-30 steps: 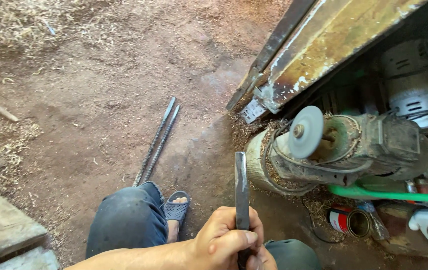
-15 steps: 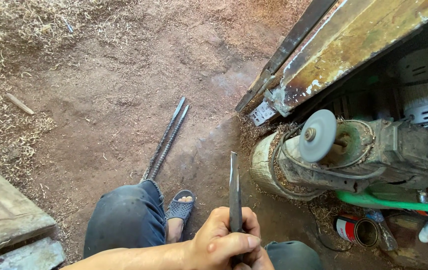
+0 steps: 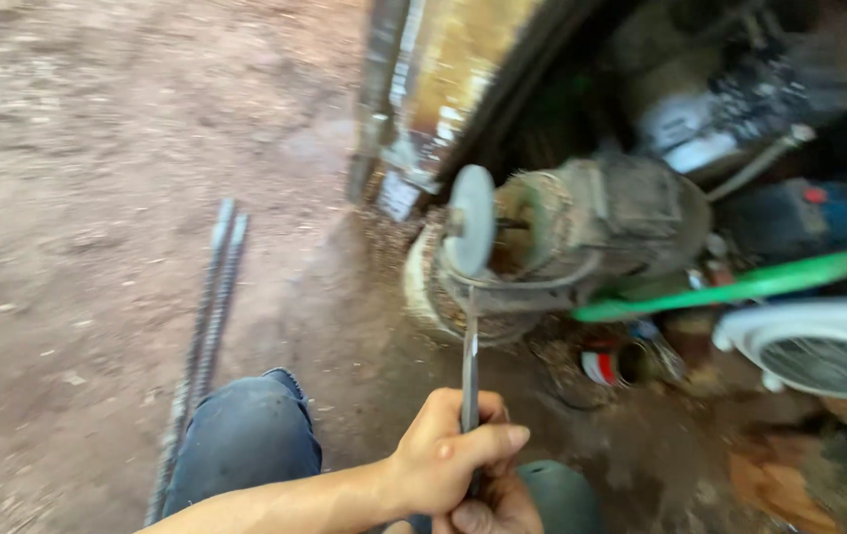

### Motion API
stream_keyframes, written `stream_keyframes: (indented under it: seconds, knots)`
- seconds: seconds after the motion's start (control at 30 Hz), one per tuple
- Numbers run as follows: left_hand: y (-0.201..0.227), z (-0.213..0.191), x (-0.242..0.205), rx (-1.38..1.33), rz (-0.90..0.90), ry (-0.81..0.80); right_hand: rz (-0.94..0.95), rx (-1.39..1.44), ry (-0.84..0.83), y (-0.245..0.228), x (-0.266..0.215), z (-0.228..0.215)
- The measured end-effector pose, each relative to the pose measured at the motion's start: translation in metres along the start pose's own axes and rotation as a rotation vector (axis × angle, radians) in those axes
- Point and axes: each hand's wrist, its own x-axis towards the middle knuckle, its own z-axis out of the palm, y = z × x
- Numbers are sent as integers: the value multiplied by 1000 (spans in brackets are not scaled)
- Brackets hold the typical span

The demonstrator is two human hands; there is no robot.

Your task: Sharpening or grinding the end of a metal rebar using a bench grinder.

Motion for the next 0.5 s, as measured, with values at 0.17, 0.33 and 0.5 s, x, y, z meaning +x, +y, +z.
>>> stream_keyframes:
  seconds: [0.17, 0.33, 0.5]
  knots:
    - [-13, 13, 60, -56, -100, 7, 177, -263, 602, -68, 28, 43]
    - [-17, -4, 99, -137, -45, 62, 14, -92, 400, -81, 62, 39]
    - [-13, -18, 102, -159, -9, 98, 17, -97, 388, -80, 80, 54]
